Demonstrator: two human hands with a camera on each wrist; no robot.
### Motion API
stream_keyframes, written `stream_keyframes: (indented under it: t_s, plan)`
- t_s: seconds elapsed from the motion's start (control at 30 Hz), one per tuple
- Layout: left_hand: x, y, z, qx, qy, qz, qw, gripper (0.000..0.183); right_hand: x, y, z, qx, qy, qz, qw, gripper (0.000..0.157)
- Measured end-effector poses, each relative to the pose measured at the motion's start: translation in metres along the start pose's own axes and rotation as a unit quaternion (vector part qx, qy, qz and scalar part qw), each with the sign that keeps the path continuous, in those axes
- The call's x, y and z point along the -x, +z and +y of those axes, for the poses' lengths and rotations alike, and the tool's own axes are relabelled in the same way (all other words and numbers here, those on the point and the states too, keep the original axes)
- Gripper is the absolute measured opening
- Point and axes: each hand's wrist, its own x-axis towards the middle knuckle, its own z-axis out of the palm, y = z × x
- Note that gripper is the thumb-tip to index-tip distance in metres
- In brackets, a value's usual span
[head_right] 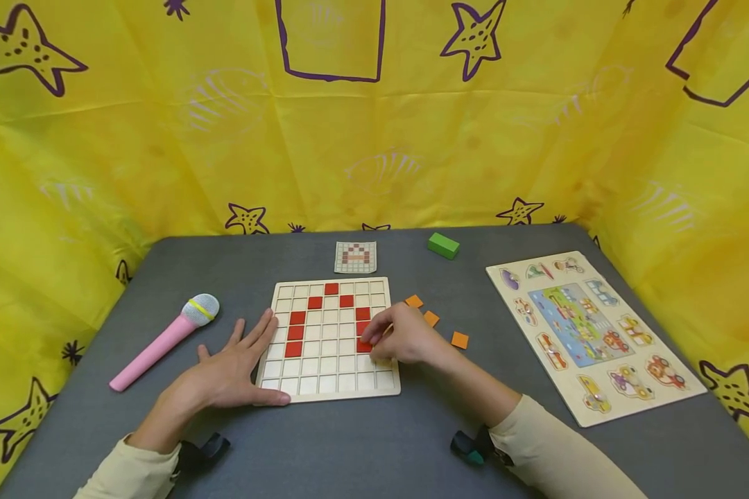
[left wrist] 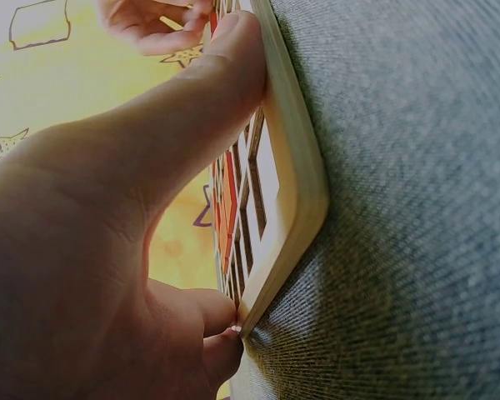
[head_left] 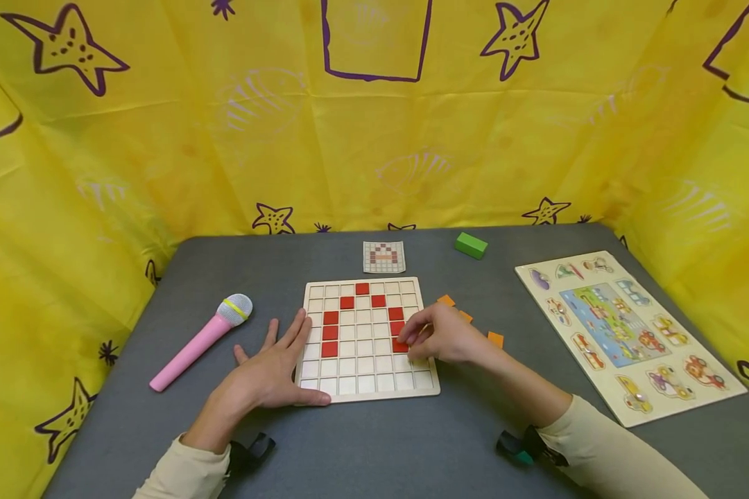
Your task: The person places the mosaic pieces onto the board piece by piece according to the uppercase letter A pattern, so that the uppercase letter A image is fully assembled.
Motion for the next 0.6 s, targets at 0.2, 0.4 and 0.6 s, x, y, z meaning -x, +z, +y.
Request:
stream_keyframes:
  t_s: [0.2, 0.4, 0.6]
  plan:
    - [0.0, 0.0, 0.001, 0.0, 0.004, 0.004, 1.0, 0.143, -0.001, 0.002, -0.001, -0.003, 0.01, 0.0, 1.0, 0.02]
    - [-0.001, 0.0, 0.001, 0.001, 0.004, 0.006, 1.0, 0.143, 0.0, 0.001, 0.0, -0.003, 0.003, 0.003, 1.0, 0.019]
    - [0.0, 0.0, 0.0, 0.0, 0.002, 0.005, 1.0, 0.143, 0.003, -0.012, 0.003, 0.027, -0.003, 0.036, 0.999, 0.017]
